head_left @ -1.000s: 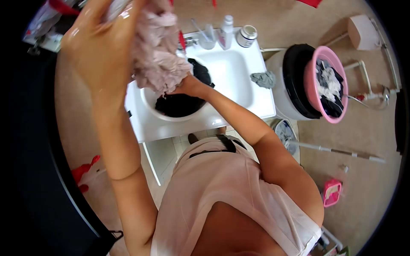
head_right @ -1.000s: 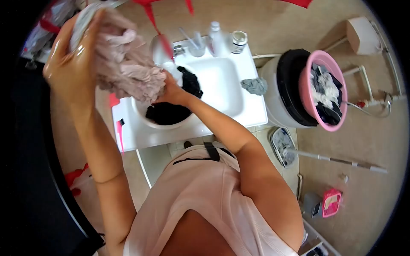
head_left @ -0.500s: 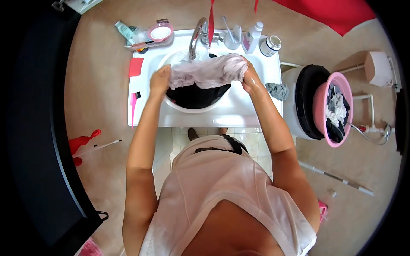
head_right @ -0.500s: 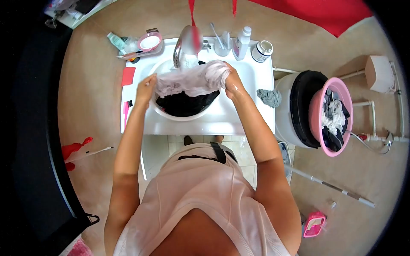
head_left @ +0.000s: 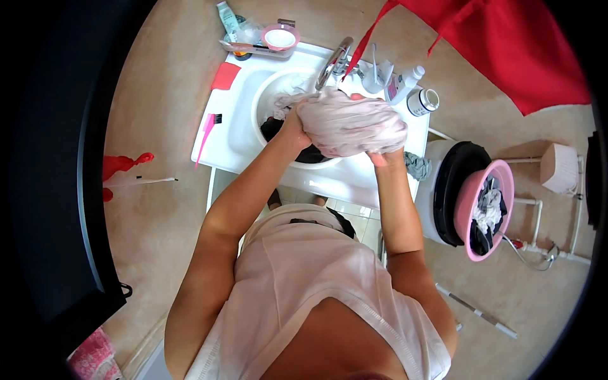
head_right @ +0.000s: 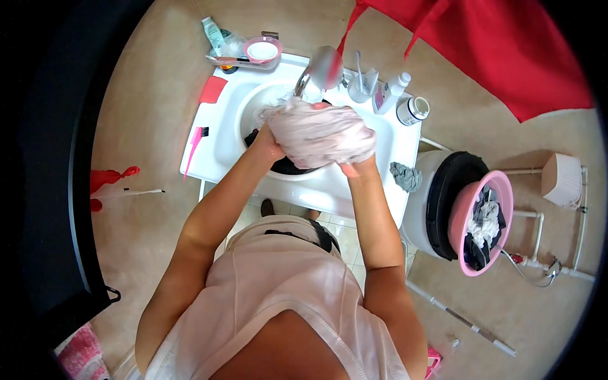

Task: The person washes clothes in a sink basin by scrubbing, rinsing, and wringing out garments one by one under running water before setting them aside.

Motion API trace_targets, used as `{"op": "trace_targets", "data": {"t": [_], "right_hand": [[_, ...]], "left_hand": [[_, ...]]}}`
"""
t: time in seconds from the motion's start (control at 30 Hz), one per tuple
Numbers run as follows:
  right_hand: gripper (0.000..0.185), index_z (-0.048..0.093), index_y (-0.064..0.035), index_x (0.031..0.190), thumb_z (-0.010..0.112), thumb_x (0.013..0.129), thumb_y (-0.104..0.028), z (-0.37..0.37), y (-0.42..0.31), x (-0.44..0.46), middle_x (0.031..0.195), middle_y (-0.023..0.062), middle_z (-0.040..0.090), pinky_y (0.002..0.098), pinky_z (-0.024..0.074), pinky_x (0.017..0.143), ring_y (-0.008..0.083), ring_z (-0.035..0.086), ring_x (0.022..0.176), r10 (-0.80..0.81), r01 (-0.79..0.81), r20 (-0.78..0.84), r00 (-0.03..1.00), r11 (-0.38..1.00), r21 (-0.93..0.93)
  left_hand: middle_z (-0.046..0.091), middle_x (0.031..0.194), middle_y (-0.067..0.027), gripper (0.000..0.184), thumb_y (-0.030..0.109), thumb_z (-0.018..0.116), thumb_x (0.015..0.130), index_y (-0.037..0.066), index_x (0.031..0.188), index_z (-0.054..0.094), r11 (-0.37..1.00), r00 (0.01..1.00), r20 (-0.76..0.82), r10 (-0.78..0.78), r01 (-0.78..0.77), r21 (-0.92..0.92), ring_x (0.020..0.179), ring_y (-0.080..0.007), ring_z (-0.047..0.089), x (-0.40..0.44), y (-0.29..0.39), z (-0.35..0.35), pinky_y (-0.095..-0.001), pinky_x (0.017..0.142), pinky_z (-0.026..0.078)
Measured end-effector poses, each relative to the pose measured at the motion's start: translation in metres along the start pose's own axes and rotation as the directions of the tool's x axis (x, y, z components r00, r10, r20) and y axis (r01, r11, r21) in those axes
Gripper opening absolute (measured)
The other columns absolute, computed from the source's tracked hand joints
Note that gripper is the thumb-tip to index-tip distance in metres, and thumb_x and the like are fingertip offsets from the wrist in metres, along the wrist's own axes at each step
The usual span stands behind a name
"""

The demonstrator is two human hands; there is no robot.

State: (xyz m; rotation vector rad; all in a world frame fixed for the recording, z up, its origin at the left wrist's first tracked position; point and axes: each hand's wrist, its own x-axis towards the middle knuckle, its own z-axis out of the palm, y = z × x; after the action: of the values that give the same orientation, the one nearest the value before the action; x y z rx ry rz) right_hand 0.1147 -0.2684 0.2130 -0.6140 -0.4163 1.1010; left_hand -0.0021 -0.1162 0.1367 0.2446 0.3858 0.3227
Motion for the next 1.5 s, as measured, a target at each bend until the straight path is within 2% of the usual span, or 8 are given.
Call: {"op": "trace_targets", "data": {"t": [0.2,0.37,0.57,0.67,0.73,0.93,1.4,1.5], "right_hand": [[0.037,0.053,-0.0053,0.122,0.046,0.096,-0.03,-0.137,0.021,0.014,0.126,0.0127,0.057,0.0389,0.0347,0.11,0.024,0.052,0.119,0.038,0.005,-0.077,0.996,0.867,0.498],[0.035,0.05,-0.0058,0.127,0.046,0.097,-0.024,-0.088,0.071,0.01,0.118,0.008,0.059,0.0347,0.037,0.108,0.0222,0.053,0.117,-0.162,0.143,-0.067,0.985,0.963,-0.228],[0.034,0.057,-0.004,0.111,0.064,0.081,-0.018,-0.01,0.049,0.001,0.105,0.0093,0.059,0.0388,0.0422,0.095,0.0272,0.054,0.102,-0.421,0.21,0.324,0.847,-0.295,-0.932],[0.031,0.058,-0.0043,0.098,0.07,0.074,-0.019,-0.029,0.065,0.007,0.098,0.0118,0.054,0.0409,0.0426,0.087,0.0303,0.05,0.099,-0.547,0.29,0.063,0.835,0.339,-0.895],[0.033,0.055,-0.0046,0.095,0.071,0.072,-0.022,-0.08,0.041,0.03,0.093,0.0114,0.051,0.0413,0.0444,0.078,0.0279,0.049,0.094,-0.483,0.187,0.5,0.719,-0.559,-0.808],[0.027,0.055,-0.0045,0.096,0.066,0.078,-0.021,-0.092,0.031,0.053,0.091,0.0107,0.054,0.0397,0.0454,0.075,0.0268,0.052,0.091,-0.583,0.218,0.05,0.811,0.223,-0.95],[0.018,0.057,-0.0052,0.087,0.065,0.079,-0.019,-0.025,0.013,0.021,0.078,0.0098,0.057,0.0389,0.0471,0.069,0.0285,0.057,0.077,-0.399,0.115,0.373,0.837,-0.538,-0.835],[0.016,0.057,-0.0063,0.101,0.047,0.098,-0.018,-0.1,0.039,0.031,0.104,0.009,0.062,0.0388,0.0534,0.089,0.0229,0.062,0.095,-0.09,0.108,-0.291,0.953,0.993,0.046]], "left_hand": [[0.06,0.116,-0.0125,0.037,0.003,0.049,0.086,0.005,0.123,0.052,0.935,0.951,-0.133,0.279,-0.237,0.262,0.104,-0.0227,0.062,-0.016,-0.02,0.037,-0.038,0.088,0.053],[0.06,0.109,-0.0085,0.043,0.001,0.049,0.08,0.004,0.122,0.053,0.841,0.991,0.018,0.135,-0.124,0.526,0.1,-0.0157,0.059,-0.025,-0.066,0.057,-0.0307,0.088,0.049],[0.06,0.104,-0.0068,0.034,0.008,0.054,0.077,0.002,0.111,0.059,0.792,0.997,0.069,-0.023,-0.024,0.61,0.099,-0.0137,0.054,-0.034,-0.083,0.045,-0.0281,0.091,0.039],[0.058,0.12,-0.0107,0.046,0.01,0.054,0.078,0.001,0.123,0.053,0.955,0.994,0.056,-0.089,0.07,0.287,0.112,-0.0208,0.054,-0.032,-0.063,0.027,-0.0356,0.101,0.038],[0.052,0.135,-0.0132,0.058,0.013,0.049,0.081,-0.002,0.137,0.04,1.0,0.984,0.18,-0.009,0.012,-0.016,0.125,-0.0264,0.049,-0.032,-0.049,0.019,-0.0411,0.111,0.032],[0.04,0.147,-0.0116,0.065,0.053,0.035,0.096,0.012,0.146,0.033,0.986,0.985,-0.054,-0.165,0.165,-0.005,0.136,-0.0281,0.037,-0.042,-0.034,0.007,-0.0558,0.111,0.023],[0.067,0.105,-0.0116,0.03,0.02,0.062,0.087,0.004,0.112,0.062,0.991,0.993,-0.025,0.114,-0.112,0.074,0.096,-0.0235,0.066,0.018,-0.028,0.021,-0.0379,0.091,0.052],[0.067,0.097,-0.0114,0.026,0.012,0.067,0.079,0.001,0.102,0.064,0.9,0.949,-0.002,0.315,-0.298,0.32,0.087,-0.0217,0.068,0.018,-0.028,0.04,-0.033,0.078,0.054]]}}
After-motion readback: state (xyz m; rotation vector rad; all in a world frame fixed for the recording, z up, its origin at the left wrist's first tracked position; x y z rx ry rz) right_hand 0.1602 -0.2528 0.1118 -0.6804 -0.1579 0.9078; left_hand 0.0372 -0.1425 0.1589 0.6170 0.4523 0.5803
